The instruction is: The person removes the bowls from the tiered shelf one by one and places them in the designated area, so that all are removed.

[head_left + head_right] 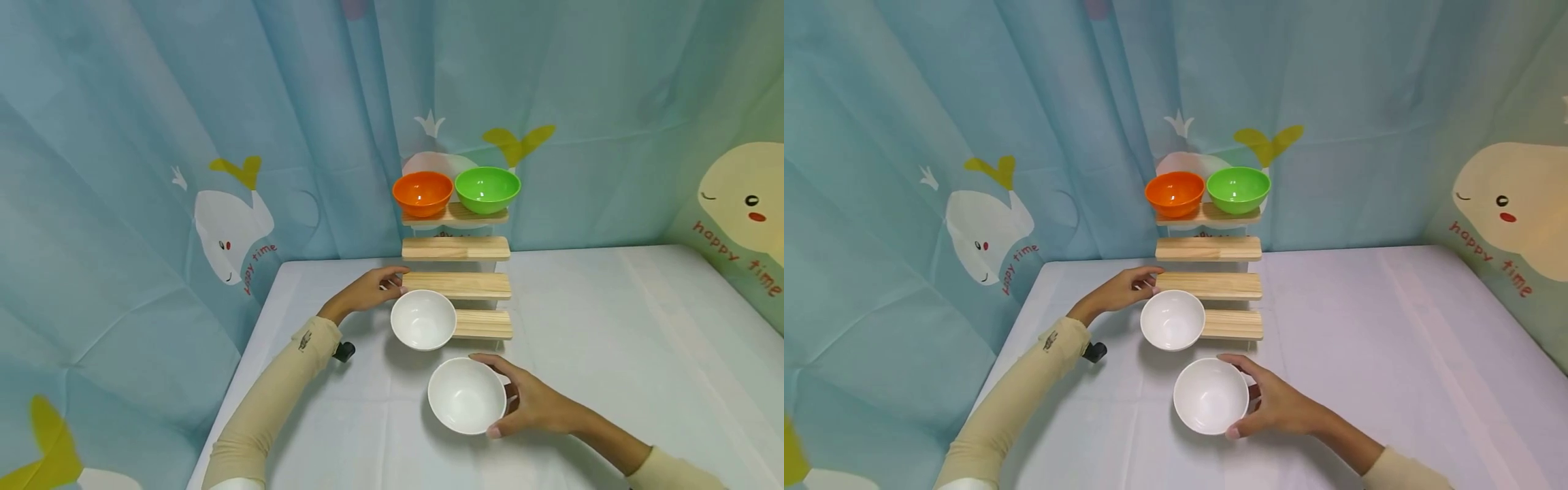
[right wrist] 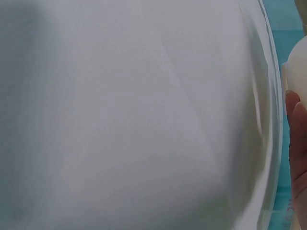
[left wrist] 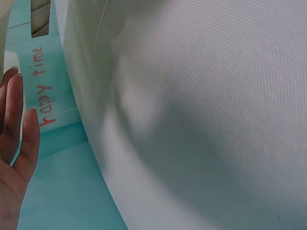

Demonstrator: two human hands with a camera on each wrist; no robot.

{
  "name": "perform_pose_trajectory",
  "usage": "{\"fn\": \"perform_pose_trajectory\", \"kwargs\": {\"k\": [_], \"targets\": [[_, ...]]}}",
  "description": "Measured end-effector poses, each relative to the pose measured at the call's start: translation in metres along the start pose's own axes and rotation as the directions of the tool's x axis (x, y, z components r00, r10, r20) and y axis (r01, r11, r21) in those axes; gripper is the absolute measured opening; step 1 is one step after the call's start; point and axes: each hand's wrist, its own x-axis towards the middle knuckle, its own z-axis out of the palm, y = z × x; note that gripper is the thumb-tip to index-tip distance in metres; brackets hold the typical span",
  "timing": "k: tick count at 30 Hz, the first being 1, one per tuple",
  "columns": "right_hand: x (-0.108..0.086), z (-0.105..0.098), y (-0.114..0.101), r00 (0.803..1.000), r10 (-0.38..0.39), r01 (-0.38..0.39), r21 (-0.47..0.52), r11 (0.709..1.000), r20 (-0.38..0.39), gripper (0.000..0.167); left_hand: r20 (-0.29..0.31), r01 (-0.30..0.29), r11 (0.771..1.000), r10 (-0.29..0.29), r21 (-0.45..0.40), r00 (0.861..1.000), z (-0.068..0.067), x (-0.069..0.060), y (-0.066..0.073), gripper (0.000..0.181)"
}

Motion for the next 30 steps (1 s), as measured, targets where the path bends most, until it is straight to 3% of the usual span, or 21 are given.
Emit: {"fn": "perform_pose_trajectory", "kwargs": {"k": [8,20,30], "targets": [[0.012,0.012,0.002,0.999,0.029,-0.030,0.035,0.999,0.042,0.099,0.009,-0.033,0.999,0.033,0.017,0.999,-0.001,0.002,0.000,0.052],[0.026,0.031,0.004,0.998,0.017,-0.020,0.059,0.998,0.063,0.100,0.005,-0.038,0.998,0.038,0.040,0.999,-0.001,0.002,-0.002,0.053],[0.041,0.052,0.003,0.995,0.070,-0.075,0.082,0.994,0.066,0.102,0.011,-0.034,0.998,0.034,0.047,0.999,-0.001,0.001,-0.001,0.051]]}}
